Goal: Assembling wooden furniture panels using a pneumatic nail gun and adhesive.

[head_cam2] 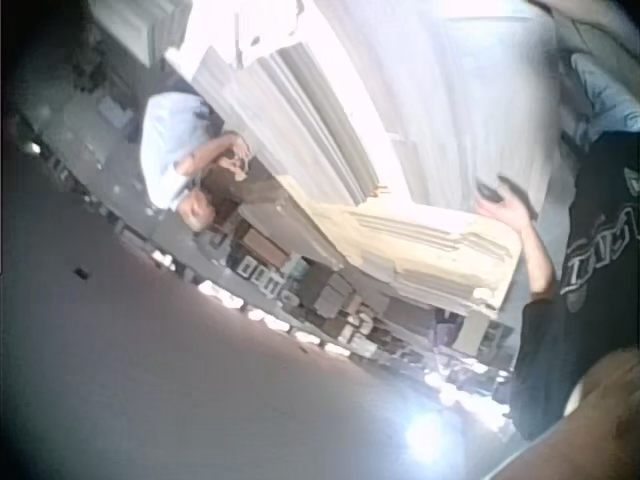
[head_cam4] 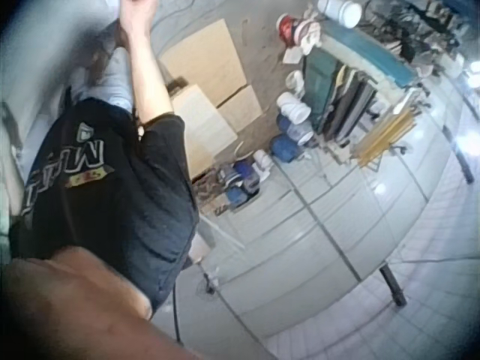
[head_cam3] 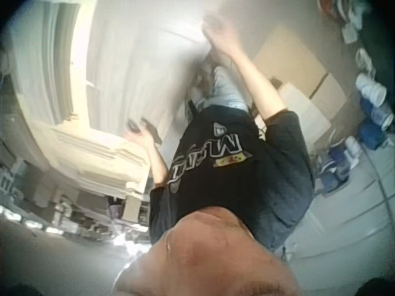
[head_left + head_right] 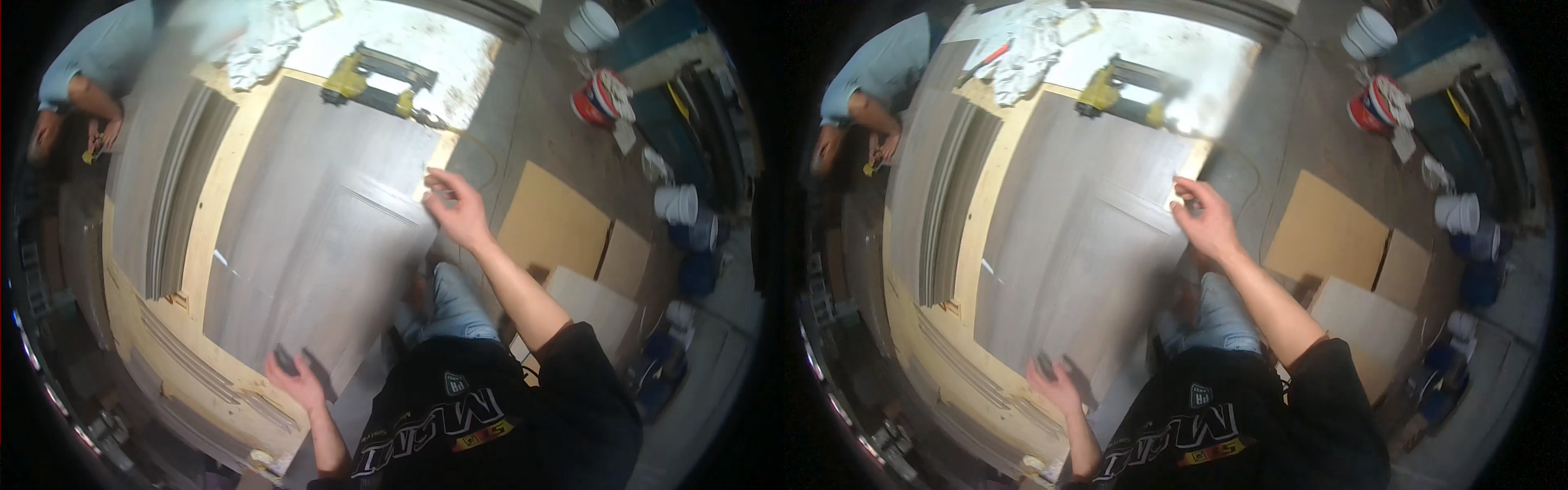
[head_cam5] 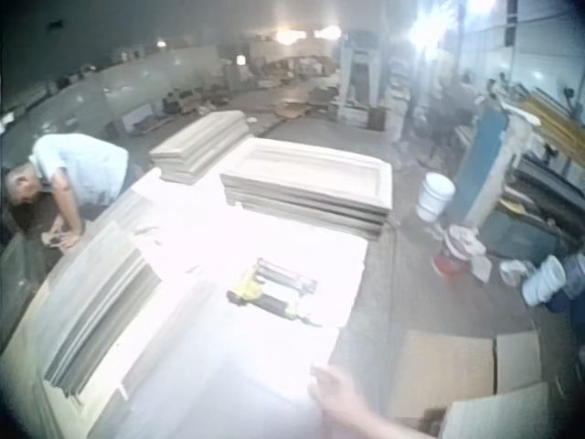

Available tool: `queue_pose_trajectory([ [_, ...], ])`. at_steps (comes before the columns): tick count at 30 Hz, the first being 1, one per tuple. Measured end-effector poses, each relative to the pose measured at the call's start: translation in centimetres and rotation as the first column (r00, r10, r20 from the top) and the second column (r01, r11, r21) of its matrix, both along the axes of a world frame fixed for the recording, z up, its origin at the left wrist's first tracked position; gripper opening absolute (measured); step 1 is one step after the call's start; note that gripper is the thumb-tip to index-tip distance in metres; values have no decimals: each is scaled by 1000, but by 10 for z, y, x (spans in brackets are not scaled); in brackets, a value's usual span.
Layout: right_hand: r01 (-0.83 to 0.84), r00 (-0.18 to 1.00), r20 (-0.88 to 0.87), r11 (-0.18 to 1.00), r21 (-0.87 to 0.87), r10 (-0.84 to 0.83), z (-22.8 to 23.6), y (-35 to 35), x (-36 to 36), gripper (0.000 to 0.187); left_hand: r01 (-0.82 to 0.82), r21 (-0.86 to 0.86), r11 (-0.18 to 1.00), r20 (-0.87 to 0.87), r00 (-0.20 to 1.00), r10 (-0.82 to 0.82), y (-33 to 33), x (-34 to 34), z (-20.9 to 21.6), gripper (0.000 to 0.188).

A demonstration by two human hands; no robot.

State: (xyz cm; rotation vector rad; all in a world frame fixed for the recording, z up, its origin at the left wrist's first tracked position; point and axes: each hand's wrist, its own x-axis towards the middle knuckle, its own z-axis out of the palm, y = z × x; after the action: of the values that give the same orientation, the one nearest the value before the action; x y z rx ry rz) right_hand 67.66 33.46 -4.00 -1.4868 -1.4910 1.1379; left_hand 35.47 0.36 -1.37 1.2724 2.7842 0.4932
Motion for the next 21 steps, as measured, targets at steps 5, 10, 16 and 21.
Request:
queue_pose_trajectory([
  [5,188,822,-441,903,-386,-360,-57,-66,24,42,613,-37,789,305,759,-575,164,96,22,79],
  [10,62,669,-607,846,-529,-428,-49,-83,9,42,861,-57,505,191,506,-841,263,165,-7,85],
  [16,35,626,-666,868,-495,-405,-60,-79,14,35,907,-85,411,136,420,-897,295,181,-32,75],
  [21,17,677,-635,871,-491,-372,-57,-72,25,31,918,-77,388,120,395,-911,297,183,-38,70],
])
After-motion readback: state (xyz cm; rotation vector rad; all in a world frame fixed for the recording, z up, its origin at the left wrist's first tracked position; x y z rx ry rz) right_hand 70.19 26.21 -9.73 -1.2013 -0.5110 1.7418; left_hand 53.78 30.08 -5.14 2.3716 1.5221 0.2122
